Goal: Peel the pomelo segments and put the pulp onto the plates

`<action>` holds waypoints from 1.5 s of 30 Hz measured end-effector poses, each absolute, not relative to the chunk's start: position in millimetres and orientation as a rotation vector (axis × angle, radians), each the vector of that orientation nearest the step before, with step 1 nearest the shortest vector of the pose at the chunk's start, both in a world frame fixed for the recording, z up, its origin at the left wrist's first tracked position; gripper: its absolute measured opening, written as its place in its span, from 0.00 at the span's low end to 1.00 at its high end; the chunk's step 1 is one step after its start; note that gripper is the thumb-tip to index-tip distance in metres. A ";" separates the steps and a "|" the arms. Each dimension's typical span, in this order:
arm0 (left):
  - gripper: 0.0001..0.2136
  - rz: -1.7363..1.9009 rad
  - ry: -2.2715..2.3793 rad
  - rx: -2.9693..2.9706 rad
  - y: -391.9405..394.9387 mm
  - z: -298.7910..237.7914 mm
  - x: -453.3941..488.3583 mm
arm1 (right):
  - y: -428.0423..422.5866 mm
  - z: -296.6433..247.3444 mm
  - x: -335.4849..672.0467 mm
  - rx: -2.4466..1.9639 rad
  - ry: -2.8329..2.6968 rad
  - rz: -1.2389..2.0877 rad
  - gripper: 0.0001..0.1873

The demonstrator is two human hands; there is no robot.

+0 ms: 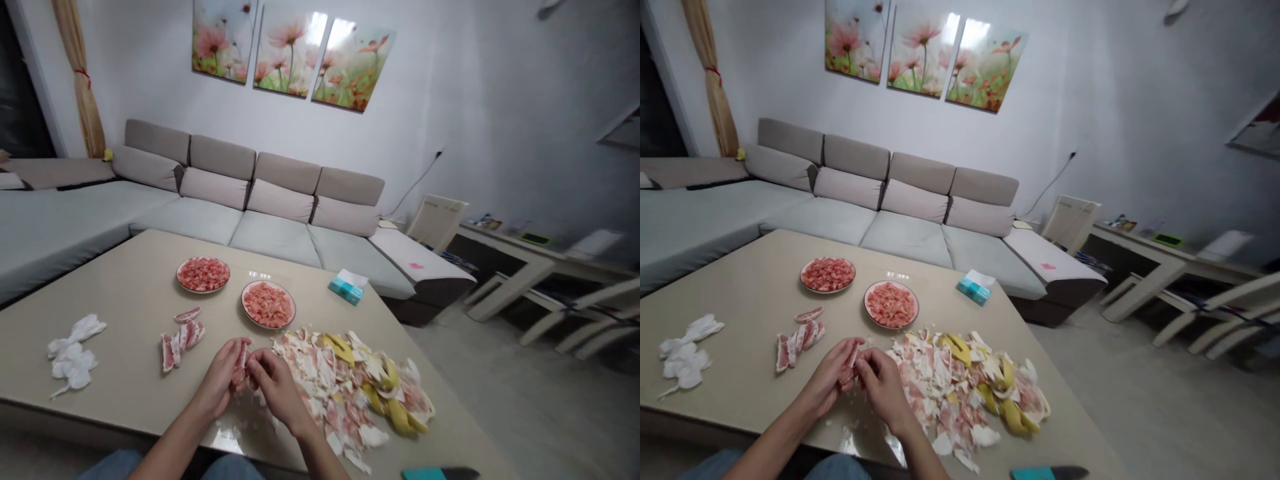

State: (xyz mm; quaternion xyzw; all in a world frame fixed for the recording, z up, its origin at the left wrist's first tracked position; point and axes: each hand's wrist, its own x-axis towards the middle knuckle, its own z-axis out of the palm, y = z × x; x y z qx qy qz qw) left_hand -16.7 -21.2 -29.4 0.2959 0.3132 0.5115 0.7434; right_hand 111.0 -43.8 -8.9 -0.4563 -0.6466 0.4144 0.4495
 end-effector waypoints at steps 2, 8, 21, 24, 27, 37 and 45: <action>0.20 1.153 0.727 0.647 -10.8 -33.3 -13.0 | -27.9 -18.5 110.3 -1.126 -1.623 0.966 0.14; 0.23 1.164 0.787 0.567 19.9 -41.0 5.5 | 7.8 -42.6 119.3 -1.140 -1.541 0.863 0.13; 0.12 1.059 0.650 0.565 22.1 -37.3 3.3 | 17.5 -29.8 160.1 -1.188 -1.446 0.665 0.07; 0.11 1.114 0.628 0.574 22.3 -36.3 3.2 | 13.8 -29.1 155.6 -1.169 -1.530 0.633 0.10; 0.09 1.164 0.620 0.569 21.2 -33.5 2.5 | 8.6 -25.7 151.2 -1.159 -1.575 0.622 0.11; 0.11 1.218 0.726 0.688 16.3 -28.8 9.1 | 0.1 -27.8 136.4 -1.181 -1.649 0.970 0.07; 0.12 1.222 0.797 0.785 14.5 -31.3 9.6 | 2.3 -33.5 137.0 -1.265 -1.569 1.096 0.06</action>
